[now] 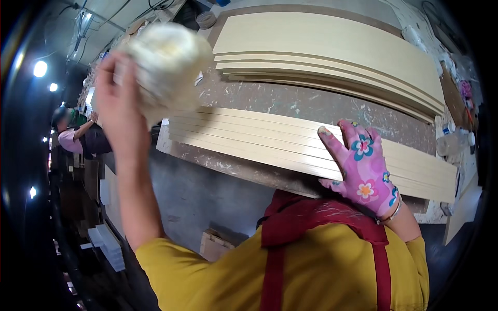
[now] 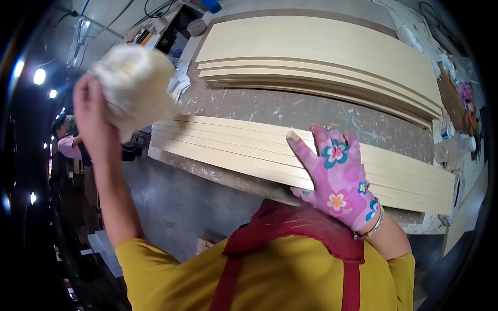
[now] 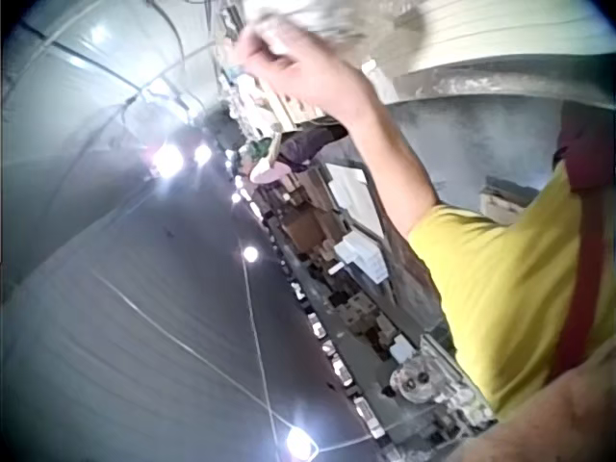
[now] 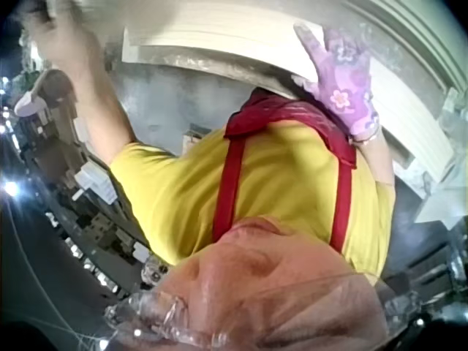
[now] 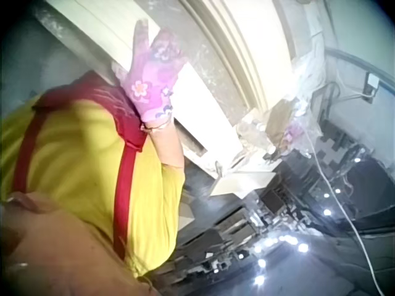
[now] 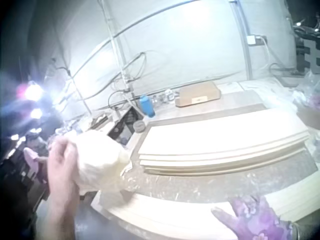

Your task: The person wipes the surface of light-colored wooden planks with a white cloth. They repeatedly pick up a plastic bottle to pour liquid onto the cloth and continue wiping the wood. The person handles the planks one by one, wiping them and stacking them on the workbench.

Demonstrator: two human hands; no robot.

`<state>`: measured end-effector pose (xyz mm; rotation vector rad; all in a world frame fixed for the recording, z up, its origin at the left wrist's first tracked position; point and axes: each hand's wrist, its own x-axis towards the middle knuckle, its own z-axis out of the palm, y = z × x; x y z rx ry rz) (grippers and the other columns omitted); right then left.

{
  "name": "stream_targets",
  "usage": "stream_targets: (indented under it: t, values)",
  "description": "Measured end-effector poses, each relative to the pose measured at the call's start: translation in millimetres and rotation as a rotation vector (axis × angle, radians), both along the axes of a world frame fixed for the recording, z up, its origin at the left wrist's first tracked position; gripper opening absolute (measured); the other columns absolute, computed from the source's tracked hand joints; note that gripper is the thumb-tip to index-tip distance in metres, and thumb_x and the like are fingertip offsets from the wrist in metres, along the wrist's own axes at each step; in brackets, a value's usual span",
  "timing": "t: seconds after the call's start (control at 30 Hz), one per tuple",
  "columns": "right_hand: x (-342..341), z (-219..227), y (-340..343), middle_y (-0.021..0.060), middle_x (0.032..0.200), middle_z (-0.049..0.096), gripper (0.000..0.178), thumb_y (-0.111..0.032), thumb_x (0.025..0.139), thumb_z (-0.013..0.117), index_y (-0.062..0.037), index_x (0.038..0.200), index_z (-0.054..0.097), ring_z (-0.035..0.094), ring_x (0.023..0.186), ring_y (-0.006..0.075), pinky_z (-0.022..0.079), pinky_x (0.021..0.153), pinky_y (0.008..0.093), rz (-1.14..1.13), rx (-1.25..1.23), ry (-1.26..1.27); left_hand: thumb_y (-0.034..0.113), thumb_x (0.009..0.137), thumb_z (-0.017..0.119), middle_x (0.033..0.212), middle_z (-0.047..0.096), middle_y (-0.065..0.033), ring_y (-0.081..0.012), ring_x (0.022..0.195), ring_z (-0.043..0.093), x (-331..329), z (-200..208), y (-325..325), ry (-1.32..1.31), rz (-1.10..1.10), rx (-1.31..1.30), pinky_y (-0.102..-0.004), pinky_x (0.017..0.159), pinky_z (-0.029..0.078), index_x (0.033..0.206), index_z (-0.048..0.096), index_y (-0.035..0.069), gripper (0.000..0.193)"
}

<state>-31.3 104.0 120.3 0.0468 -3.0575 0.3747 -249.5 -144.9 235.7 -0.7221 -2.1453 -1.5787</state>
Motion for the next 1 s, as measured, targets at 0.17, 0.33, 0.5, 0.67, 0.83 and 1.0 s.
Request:
stream_targets:
  t: [0.17,0.33,0.5,0.67,0.83,1.0]
  values:
    - [3.1,-0.5,-4.3,0.0213,0.133,0.044,0.088,-0.047,0.065,0.076,-0.0176,0.141,0.042,0.046,0.118,0.036,0.027,0.106,0.0526,0.02,0.004,-0.035,0.007,0.077,0.064,0.087,0.056,-0.0106,-0.0309,0.085,0.055,35.3,-125.9,-5.3,0.435,-0.325,-0.786,-0.0398,0.077,0.046,0.089,0.059,0.006,0.013]
    - [5.8,1.6,-3.7,0.0189,0.13,0.047,0.083,-0.041,0.065,0.079,-0.0197,0.138,0.046,0.048,0.117,0.0323,0.031,0.105,0.05,-0.034,-0.002,-0.005,0.002,0.075,0.065,0.082,0.056,-0.0103,-0.0321,0.078,0.053,-3.5,-120.3,-45.6,0.469,-0.183,-1.006,-0.0408,0.07,0.044,0.083,0.057,0.006,0.012]
    - [-1.2,0.3,-0.3,0.0191,0.13,0.047,0.084,-0.043,0.064,0.078,-0.0181,0.138,0.045,0.047,0.117,0.0332,0.028,0.106,0.0494,0.0,0.005,0.023,0.005,0.075,0.06,0.083,0.054,-0.0117,-0.0321,0.078,0.053,-7.0,-118.3,-51.9,0.523,-0.14,-1.145,-0.0408,0.071,0.045,0.084,0.058,0.007,0.009]
    - [1.6,-0.6,-1.3,0.0201,0.132,0.045,0.088,-0.044,0.061,0.078,-0.0165,0.138,0.045,0.045,0.119,0.0354,0.026,0.107,0.0491,-0.023,-0.027,-0.004,0.005,0.076,0.054,0.082,0.054,-0.0111,-0.0328,0.077,0.052,-10.3,-101.9,-45.6,0.402,-0.256,-1.231,-0.0416,0.071,0.045,0.079,0.053,0.006,0.004]
    - [-1.1,0.5,-1.7,0.0205,0.133,0.045,0.089,-0.042,0.061,0.079,-0.0164,0.138,0.045,0.045,0.119,0.0356,0.026,0.107,0.048,-0.015,-0.031,-0.01,0.005,0.076,0.057,0.08,0.053,-0.0135,-0.0344,0.077,0.052,-1.9,-114.5,-55.9,0.383,-0.213,-1.135,-0.0445,0.07,0.044,0.082,0.051,0.005,0.009]
    - [1.9,-3.4,-2.8,0.0207,0.133,0.045,0.088,-0.042,0.061,0.078,-0.0168,0.139,0.045,0.043,0.121,0.0366,0.026,0.107,0.0478,-0.02,-0.011,-0.006,0.004,0.078,0.055,0.075,0.054,-0.0154,-0.0361,0.074,0.053,-35.4,-123.3,-92.1,0.351,-0.018,-1.152,-0.0463,0.065,0.042,0.077,0.052,0.005,0.003]
